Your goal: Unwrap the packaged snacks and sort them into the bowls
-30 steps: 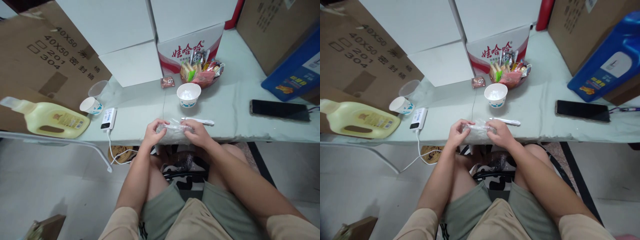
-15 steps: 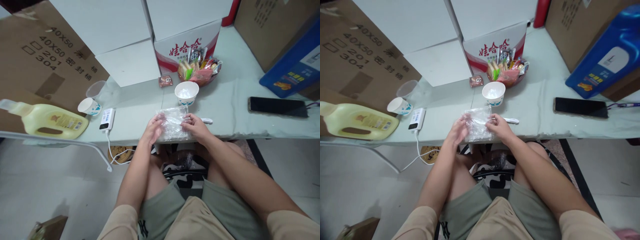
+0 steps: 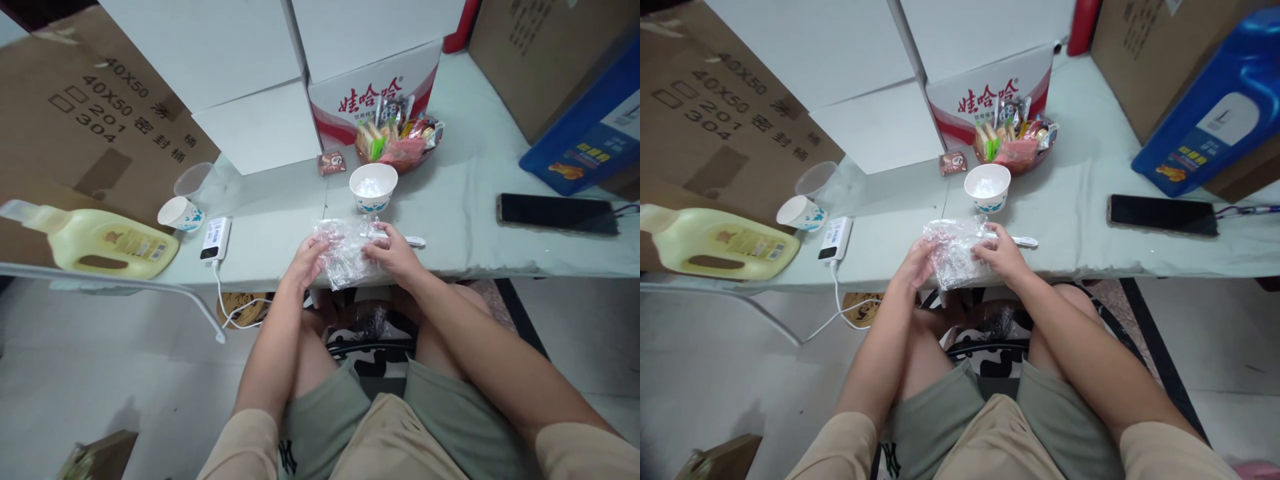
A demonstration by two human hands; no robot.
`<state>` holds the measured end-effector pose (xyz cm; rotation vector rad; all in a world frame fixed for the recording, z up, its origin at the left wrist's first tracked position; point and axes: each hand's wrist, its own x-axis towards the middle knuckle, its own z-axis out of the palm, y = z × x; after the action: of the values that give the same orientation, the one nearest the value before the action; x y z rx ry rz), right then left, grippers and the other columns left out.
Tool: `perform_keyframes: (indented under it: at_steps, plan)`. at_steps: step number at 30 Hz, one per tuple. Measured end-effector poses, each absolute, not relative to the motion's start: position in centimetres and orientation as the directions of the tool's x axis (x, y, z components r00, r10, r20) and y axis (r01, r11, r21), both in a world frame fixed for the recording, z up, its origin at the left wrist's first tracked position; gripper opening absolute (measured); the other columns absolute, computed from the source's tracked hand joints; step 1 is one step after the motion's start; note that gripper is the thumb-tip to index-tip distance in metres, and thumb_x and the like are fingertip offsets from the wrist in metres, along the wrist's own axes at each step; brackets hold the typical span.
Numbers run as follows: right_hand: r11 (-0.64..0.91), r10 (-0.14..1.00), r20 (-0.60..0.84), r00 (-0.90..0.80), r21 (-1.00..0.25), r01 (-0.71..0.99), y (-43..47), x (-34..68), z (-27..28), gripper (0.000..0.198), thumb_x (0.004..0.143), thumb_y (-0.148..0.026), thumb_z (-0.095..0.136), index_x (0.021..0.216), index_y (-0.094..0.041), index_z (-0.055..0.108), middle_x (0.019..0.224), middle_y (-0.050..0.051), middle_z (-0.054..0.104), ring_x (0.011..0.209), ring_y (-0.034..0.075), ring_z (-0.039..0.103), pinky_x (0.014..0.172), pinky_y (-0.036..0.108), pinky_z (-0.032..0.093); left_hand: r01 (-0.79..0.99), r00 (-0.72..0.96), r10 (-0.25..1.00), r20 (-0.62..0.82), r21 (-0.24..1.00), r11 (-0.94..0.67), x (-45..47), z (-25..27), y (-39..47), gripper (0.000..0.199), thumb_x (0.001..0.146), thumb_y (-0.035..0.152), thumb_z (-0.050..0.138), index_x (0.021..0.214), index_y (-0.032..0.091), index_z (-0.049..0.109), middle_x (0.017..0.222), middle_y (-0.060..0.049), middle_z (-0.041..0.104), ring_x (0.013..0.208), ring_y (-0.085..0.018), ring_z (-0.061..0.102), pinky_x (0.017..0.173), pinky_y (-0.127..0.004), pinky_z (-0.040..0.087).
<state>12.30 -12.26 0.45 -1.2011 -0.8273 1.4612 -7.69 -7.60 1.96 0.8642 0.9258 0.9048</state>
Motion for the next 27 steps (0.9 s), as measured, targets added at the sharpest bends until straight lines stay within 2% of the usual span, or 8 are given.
perform_keyframes:
  at_steps: [5, 8, 10, 12, 15, 18, 23, 27]
  plan:
    - [-0.281, 0.948, -0.317, 0.033, -0.881, -0.38, -12.2, 12.4, 0.4, 0.096, 0.058, -0.042, 0.086, 0.14, -0.027, 0.038, 0.083, -0.002, 0.069, 0.07, 0.018, 0.068, 0.065, 0.031, 0.054, -0.181, 0.333, 0.891, -0.308, 0.907, 0.381, -7.5, 1.9, -8.1, 0.034, 0.056, 0.025, 0.089, 0.081, 0.014, 0.069, 0.078, -0.003, 0.073, 0.071, -0.013, 0.067, 0.071, -0.025, 0.053]
    - [-0.344, 0.936, -0.344, -0.072, -0.855, -0.388, -12.3, 12.4, 0.4, 0.064, 0.056, -0.041, 0.087, 0.111, -0.022, 0.059, 0.085, 0.002, 0.07, 0.066, 0.016, 0.066, 0.062, 0.03, 0.053, -0.149, 0.359, 0.882, -0.305, 0.914, 0.377, -7.5, 2.1, -8.1, 0.034, 0.06, 0.026, 0.085, 0.089, 0.016, 0.069, 0.08, -0.003, 0.074, 0.075, -0.015, 0.069, 0.073, -0.026, 0.054]
    - [-0.324, 0.946, -0.311, -0.096, -0.868, -0.377, -12.3, 12.4, 0.4, 0.044, 0.056, -0.041, 0.086, 0.086, -0.02, 0.062, 0.076, 0.002, 0.07, 0.061, 0.014, 0.063, 0.059, 0.028, 0.052, -0.07, 0.35, 0.895, -0.276, 0.945, 0.319, -7.7, 2.0, -8.0, 0.034, 0.065, 0.028, 0.083, 0.094, 0.017, 0.07, 0.075, -0.002, 0.073, 0.072, -0.015, 0.069, 0.068, -0.024, 0.052]
    - [-0.307, 0.951, -0.297, -0.085, -0.879, -0.364, -12.2, 12.5, 0.4, 0.038, 0.058, -0.042, 0.084, 0.077, -0.02, 0.059, 0.071, 0.001, 0.069, 0.058, 0.014, 0.062, 0.057, 0.027, 0.052, 0.022, 0.322, 0.917, -0.234, 0.971, 0.24, -8.0, 1.8, -7.8, 0.032, 0.068, 0.032, 0.082, 0.094, 0.017, 0.069, 0.065, 0.001, 0.069, 0.061, -0.012, 0.064, 0.057, -0.021, 0.047]
    - [-0.314, 0.949, -0.305, -0.083, -0.886, -0.342, -12.2, 12.6, 0.7, 0.038, 0.06, -0.04, 0.081, 0.089, -0.023, 0.062, 0.066, -0.002, 0.069, 0.057, 0.016, 0.066, 0.056, 0.029, 0.054, 0.01, 0.3, 0.932, -0.201, 0.978, 0.208, -8.5, 1.7, -7.7, 0.04, 0.068, 0.037, 0.084, 0.099, 0.019, 0.068, 0.052, 0.006, 0.057, 0.045, -0.01, 0.054, 0.044, -0.02, 0.038]
    - [-0.29, 0.957, -0.271, -0.104, -0.881, -0.374, -12.3, 12.6, 1.1, 0.048, 0.062, -0.038, 0.078, 0.105, -0.026, 0.062, 0.064, -0.005, 0.067, 0.055, 0.016, 0.065, 0.058, 0.03, 0.055, -0.147, 0.311, 0.921, -0.236, 0.945, 0.292, -9.0, 2.2, -7.9, 0.048, 0.061, 0.039, 0.088, 0.1, 0.023, 0.066, 0.053, 0.006, 0.056, 0.047, -0.012, 0.057, 0.044, -0.02, 0.043]
    - [-0.273, 0.961, -0.259, -0.096, -0.846, -0.457, -12.2, 12.7, 1.3, 0.031, 0.058, -0.036, 0.078, 0.08, -0.024, 0.06, 0.065, -0.003, 0.064, 0.056, 0.013, 0.059, 0.062, 0.032, 0.055, -0.211, 0.425, 0.857, -0.291, 0.889, 0.406, -9.5, 3.4, -7.9, 0.034, 0.055, 0.035, 0.085, 0.077, 0.018, 0.064, 0.065, 0.0, 0.062, 0.056, -0.014, 0.061, 0.055, -0.028, 0.055]
    - [-0.285, 0.958, -0.264, -0.115, -0.818, -0.499, -12.0, 13.2, 1.0, 0.026, 0.065, -0.044, 0.069, 0.079, -0.023, 0.064, 0.081, 0.002, 0.064, 0.068, 0.015, 0.059, 0.066, 0.032, 0.057, -0.117, 0.439, 0.854, -0.279, 0.925, 0.362, -9.7, 3.1, -7.7, 0.029, 0.065, 0.042, 0.074, 0.075, 0.016, 0.062, 0.069, -0.001, 0.06, 0.055, -0.011, 0.054, 0.05, -0.023, 0.046]
